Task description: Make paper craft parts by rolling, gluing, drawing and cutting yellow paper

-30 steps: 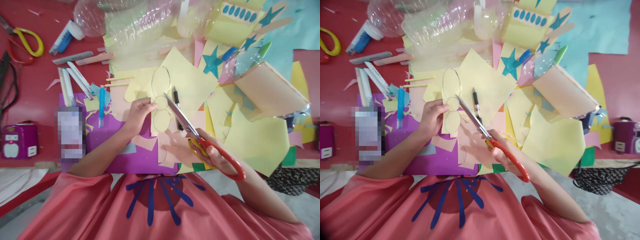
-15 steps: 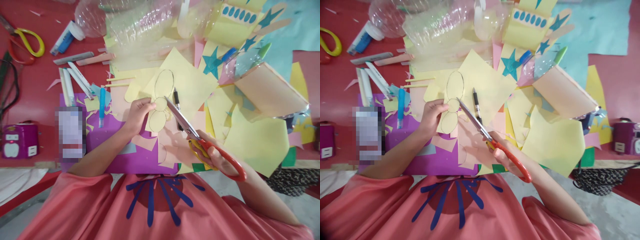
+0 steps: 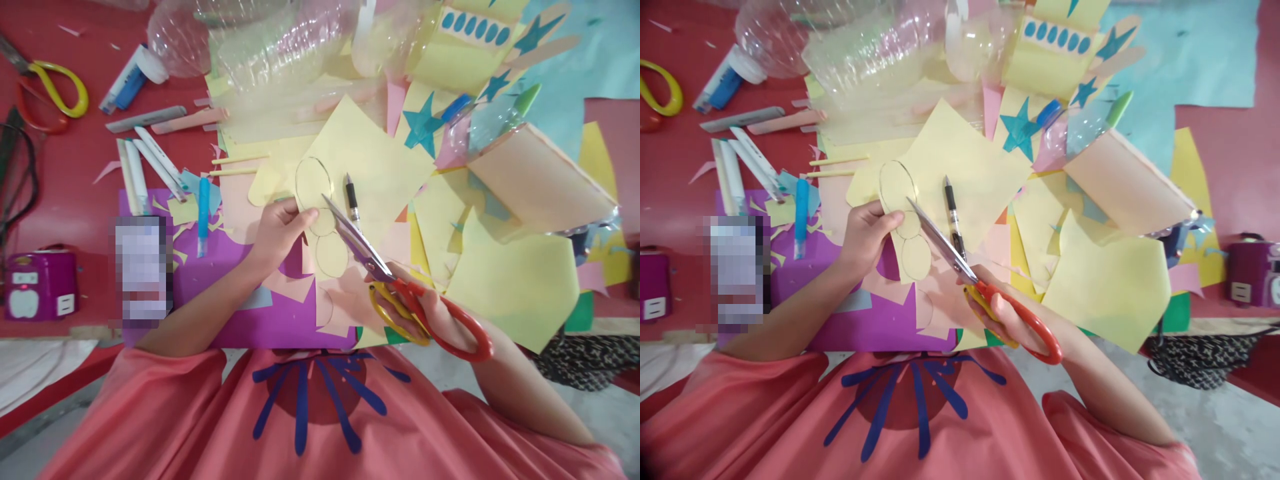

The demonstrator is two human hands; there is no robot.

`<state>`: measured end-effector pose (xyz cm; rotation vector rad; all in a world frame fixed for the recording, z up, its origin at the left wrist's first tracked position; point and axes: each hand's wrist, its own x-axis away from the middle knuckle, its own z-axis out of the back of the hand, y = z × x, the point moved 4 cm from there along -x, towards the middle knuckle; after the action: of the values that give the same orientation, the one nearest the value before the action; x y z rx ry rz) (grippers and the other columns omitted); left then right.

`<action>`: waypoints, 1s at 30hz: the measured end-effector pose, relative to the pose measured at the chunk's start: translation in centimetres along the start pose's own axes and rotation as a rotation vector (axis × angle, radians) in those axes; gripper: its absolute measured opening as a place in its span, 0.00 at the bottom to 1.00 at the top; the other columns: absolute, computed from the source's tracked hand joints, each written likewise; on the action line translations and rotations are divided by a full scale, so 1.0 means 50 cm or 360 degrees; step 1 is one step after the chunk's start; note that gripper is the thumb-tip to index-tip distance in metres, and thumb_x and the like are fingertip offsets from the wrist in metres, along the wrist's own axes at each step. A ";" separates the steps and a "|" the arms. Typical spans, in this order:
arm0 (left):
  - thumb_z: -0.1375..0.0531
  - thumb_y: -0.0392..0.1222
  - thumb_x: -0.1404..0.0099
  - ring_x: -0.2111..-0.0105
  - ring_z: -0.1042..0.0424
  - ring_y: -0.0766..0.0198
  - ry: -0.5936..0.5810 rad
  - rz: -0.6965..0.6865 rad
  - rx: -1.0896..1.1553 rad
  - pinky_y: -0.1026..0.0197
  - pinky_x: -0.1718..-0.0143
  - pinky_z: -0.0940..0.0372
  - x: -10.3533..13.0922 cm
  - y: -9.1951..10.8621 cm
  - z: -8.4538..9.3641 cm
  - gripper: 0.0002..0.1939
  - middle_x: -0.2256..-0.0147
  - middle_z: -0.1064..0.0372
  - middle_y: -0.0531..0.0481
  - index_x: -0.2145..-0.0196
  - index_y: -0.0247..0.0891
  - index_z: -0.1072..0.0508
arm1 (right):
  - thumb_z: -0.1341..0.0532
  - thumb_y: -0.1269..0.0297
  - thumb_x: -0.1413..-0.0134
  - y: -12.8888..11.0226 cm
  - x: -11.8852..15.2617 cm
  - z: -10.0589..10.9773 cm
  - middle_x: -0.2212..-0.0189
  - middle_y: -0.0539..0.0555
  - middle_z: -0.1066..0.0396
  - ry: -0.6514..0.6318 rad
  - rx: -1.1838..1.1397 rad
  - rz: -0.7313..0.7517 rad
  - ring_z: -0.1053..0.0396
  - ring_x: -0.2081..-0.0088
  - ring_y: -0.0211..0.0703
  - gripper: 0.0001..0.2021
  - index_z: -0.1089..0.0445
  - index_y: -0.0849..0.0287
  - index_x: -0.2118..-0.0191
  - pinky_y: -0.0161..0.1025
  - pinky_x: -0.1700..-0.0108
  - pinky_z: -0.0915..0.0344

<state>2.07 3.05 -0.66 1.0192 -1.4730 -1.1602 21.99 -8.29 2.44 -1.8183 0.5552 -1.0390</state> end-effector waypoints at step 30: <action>0.27 0.50 0.54 0.86 0.29 0.67 -0.0382 0.0417 0.0277 0.69 0.85 0.32 0.022 0.009 -0.036 0.20 0.81 0.26 0.51 0.75 0.32 0.29 | 0.56 0.29 0.45 -0.002 -0.032 -0.039 0.82 0.42 0.50 -0.0017 -0.0225 0.0049 0.55 0.85 0.31 0.29 0.45 0.54 0.69 0.38 0.82 0.52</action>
<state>3.60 1.80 0.14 0.7906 -1.8635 -1.0036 19.48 -8.05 2.23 -1.9313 0.6622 -0.9900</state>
